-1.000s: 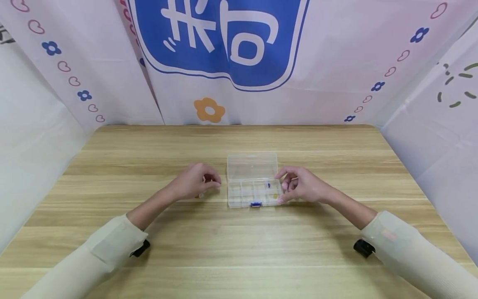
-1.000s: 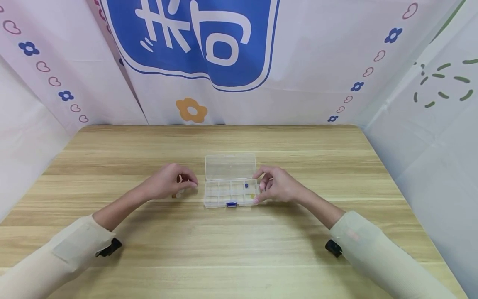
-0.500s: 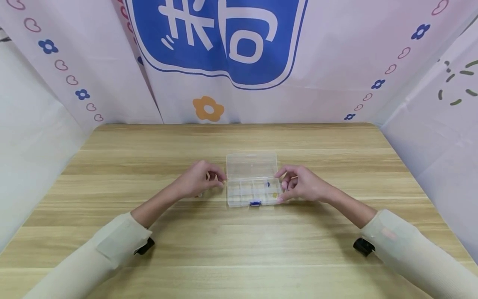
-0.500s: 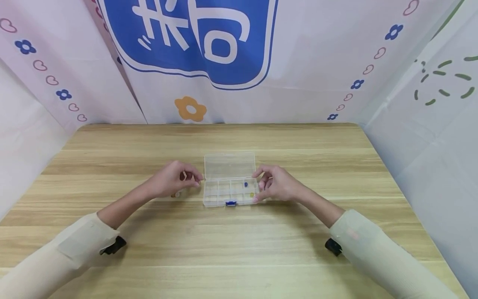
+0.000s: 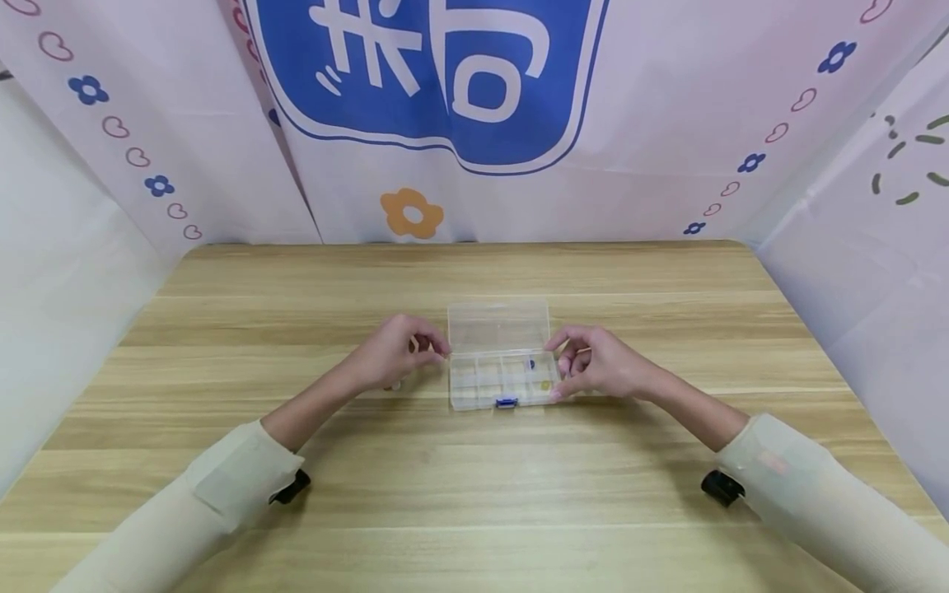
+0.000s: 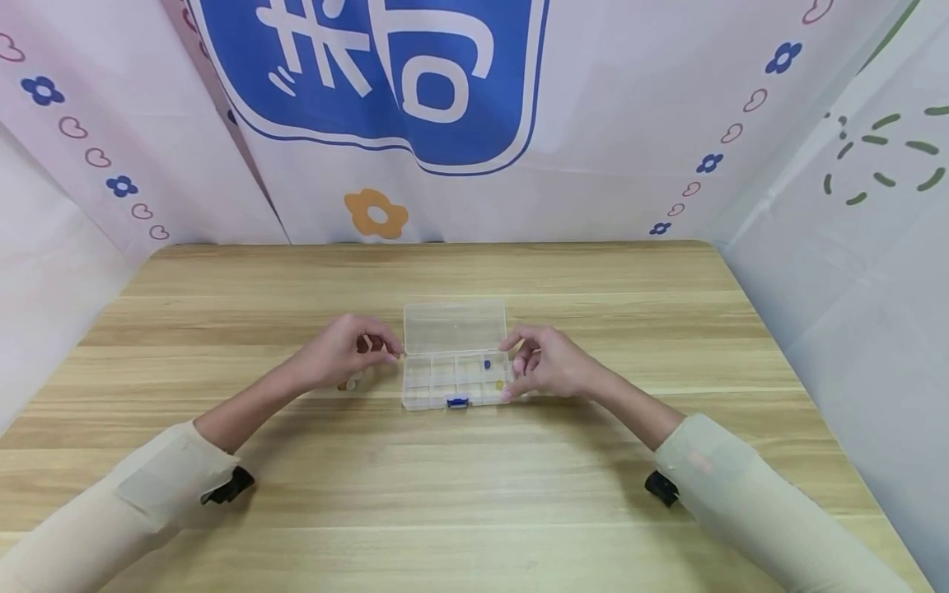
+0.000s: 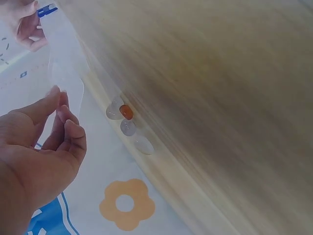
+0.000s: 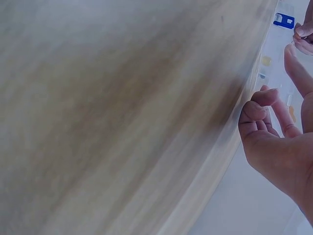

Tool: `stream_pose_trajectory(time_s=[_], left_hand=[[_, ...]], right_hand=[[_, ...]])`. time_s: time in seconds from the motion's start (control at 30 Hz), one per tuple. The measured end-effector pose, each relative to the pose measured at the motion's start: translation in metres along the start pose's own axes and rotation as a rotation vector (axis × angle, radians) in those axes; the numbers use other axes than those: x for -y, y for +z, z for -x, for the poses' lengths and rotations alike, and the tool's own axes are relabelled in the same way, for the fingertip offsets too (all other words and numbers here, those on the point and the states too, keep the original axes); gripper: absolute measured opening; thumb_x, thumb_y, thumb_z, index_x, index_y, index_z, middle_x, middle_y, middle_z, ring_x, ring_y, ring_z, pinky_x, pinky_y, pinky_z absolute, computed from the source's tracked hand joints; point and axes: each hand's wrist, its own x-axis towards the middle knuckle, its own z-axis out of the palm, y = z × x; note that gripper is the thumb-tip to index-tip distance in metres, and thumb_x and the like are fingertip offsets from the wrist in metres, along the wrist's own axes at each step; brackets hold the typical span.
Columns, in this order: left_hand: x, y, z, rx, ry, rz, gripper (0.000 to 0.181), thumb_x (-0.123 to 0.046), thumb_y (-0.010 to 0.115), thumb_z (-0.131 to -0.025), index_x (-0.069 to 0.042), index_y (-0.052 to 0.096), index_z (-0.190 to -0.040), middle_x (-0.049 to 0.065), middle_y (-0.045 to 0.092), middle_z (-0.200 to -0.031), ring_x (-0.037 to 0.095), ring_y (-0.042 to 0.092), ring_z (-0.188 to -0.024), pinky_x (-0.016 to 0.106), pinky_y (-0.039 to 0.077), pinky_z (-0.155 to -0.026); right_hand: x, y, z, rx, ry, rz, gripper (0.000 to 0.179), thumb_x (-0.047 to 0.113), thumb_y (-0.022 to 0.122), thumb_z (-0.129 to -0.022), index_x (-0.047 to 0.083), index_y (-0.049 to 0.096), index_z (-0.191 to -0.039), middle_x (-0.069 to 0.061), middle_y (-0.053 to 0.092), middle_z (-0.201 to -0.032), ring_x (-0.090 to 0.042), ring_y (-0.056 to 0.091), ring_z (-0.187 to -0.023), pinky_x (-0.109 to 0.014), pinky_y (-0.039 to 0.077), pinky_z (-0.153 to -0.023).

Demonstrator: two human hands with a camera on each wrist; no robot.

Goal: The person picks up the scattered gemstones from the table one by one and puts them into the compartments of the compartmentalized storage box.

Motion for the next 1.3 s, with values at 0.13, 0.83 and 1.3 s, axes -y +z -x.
stream_pose_trajectory(time_s=[0.13, 0.83, 1.3], left_hand=[[-0.003, 0.001, -0.001, 0.000, -0.011, 0.001, 0.003, -0.002, 0.077, -0.092, 0.000, 0.076, -0.090, 0.004, 0.074, -0.085, 0.013, 0.061, -0.076, 0.029, 0.054, -0.072], [-0.014, 0.008, -0.009, 0.025, 0.033, -0.001, 0.003, -0.002, 0.078, -0.092, -0.003, 0.075, -0.090, 0.001, 0.073, -0.085, 0.012, 0.060, -0.076, 0.029, 0.053, -0.071], [-0.016, 0.009, -0.012, 0.023, 0.024, 0.005, 0.005, -0.004, 0.078, -0.092, 0.000, 0.076, -0.092, 0.000, 0.073, -0.085, 0.012, 0.060, -0.077, 0.028, 0.053, -0.073]], right_hand=[[0.000, 0.000, 0.000, 0.000, -0.002, 0.003, 0.061, -0.002, 0.090, -0.077, -0.011, 0.058, -0.127, -0.015, 0.061, -0.090, -0.016, 0.054, -0.071, -0.022, 0.049, -0.063], [0.000, 0.000, 0.001, -0.002, -0.005, -0.002, 0.060, -0.002, 0.090, -0.076, -0.011, 0.058, -0.126, -0.014, 0.061, -0.089, -0.016, 0.055, -0.071, -0.022, 0.049, -0.064], [0.001, 0.001, 0.001, -0.004, 0.009, 0.006, 0.061, -0.001, 0.090, -0.076, -0.011, 0.058, -0.127, -0.014, 0.061, -0.089, -0.018, 0.055, -0.072, -0.023, 0.049, -0.063]])
